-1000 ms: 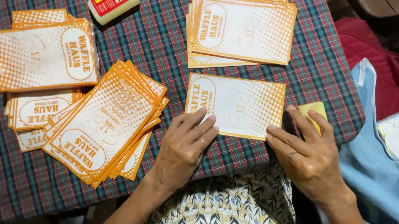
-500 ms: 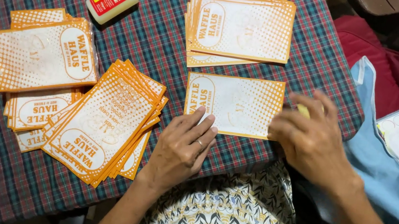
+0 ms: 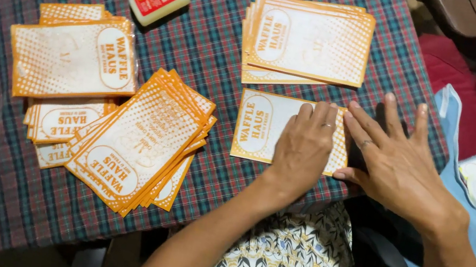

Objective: Applying glue to the edges of paper folders using a sponge applicator and folding them into shape.

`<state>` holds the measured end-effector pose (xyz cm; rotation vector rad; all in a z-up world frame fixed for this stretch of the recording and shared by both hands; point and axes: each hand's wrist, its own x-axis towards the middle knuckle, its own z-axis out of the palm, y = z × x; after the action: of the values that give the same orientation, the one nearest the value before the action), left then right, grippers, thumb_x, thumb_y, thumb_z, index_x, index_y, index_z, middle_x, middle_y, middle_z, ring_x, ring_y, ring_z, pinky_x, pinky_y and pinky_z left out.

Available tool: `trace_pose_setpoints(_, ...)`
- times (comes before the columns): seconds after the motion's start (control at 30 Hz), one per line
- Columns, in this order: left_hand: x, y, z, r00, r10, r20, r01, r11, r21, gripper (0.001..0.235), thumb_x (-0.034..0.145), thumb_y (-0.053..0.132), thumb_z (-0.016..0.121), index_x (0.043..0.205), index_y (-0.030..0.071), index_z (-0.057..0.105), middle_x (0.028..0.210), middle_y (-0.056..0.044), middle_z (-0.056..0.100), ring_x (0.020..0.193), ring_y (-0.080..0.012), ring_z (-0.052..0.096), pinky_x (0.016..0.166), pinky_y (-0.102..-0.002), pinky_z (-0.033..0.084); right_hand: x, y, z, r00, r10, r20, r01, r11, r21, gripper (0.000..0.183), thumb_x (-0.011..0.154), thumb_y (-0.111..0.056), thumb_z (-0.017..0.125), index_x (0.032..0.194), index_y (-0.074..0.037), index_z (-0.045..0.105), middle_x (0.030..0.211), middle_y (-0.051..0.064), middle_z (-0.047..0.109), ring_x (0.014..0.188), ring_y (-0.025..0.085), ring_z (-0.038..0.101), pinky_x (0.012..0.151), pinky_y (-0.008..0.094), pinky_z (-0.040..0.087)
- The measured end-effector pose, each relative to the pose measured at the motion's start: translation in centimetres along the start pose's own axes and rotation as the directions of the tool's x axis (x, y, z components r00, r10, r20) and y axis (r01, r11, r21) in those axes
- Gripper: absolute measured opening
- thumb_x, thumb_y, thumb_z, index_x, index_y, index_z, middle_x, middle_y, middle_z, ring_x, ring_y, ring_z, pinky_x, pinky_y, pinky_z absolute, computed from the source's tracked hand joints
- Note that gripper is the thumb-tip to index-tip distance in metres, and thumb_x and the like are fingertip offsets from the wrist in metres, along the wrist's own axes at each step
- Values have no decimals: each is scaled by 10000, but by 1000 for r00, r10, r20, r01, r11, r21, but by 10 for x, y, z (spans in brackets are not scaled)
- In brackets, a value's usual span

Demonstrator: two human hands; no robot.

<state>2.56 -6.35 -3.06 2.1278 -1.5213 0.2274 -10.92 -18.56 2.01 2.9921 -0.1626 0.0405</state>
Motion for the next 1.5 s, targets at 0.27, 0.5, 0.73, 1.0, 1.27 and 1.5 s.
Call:
trace_pose_setpoints(0.27,-40,-62,-13,991,-132,24,131,989,64,615,767,-195,540,1362,-36,544,1453,-194,557,1307,-359,494,1131,-466,357,0,6,-1,1000,-20,18,18,995,96,1029,823,-660,546,1644,-102,274,1693,88,325,1543,533,220,1145,803,156)
trace_pose_setpoints(0.5,-35,-68,-26,943,-282,-178,323,904,278,555,987,312,700,1346,-74,526,1068,-141,551,890,-281,503,777,-393,482,12,28,-7,992,-27,122,-9,960,280,1193,600,-792,788,1552,-192,390,1553,52,448,1533,442,231,1216,709,45)
trace_pose_setpoints(0.73,-59,-24,-52,996,-94,4,94,994,-56,1104,795,769,613,1507,-41,377,1610,-276,359,1527,-440,307,1226,-601,266,61,25,-12,980,64,-188,-8,958,288,647,887,-396,743,1411,-48,590,1453,190,578,1298,390,538,1115,586,393)
trace_pose_setpoints(1.0,-96,-8,-112,950,46,309,31,971,-238,621,838,-117,706,1433,19,589,877,-90,739,723,-227,653,634,-345,584,83,28,17,978,-101,-181,128,981,144,603,756,172,561,1314,-51,611,1389,202,655,1303,438,607,1033,526,514)
trace_pose_setpoints(1.27,-109,-154,-189,695,-683,225,719,660,-218,271,1000,268,572,1211,164,707,839,-109,751,745,-273,666,742,-441,504,13,-22,0,954,-92,-286,140,978,153,655,681,170,523,1312,16,603,1317,237,684,1228,416,672,1084,522,542)
trace_pose_setpoints(1.5,-125,-198,-164,939,-259,-226,341,783,520,426,856,149,821,1261,86,704,1087,-83,596,980,-309,583,817,-439,461,-15,-73,2,906,-53,-420,112,987,116,424,890,-4,470,1238,-61,706,1180,159,727,1141,370,703,982,437,551)
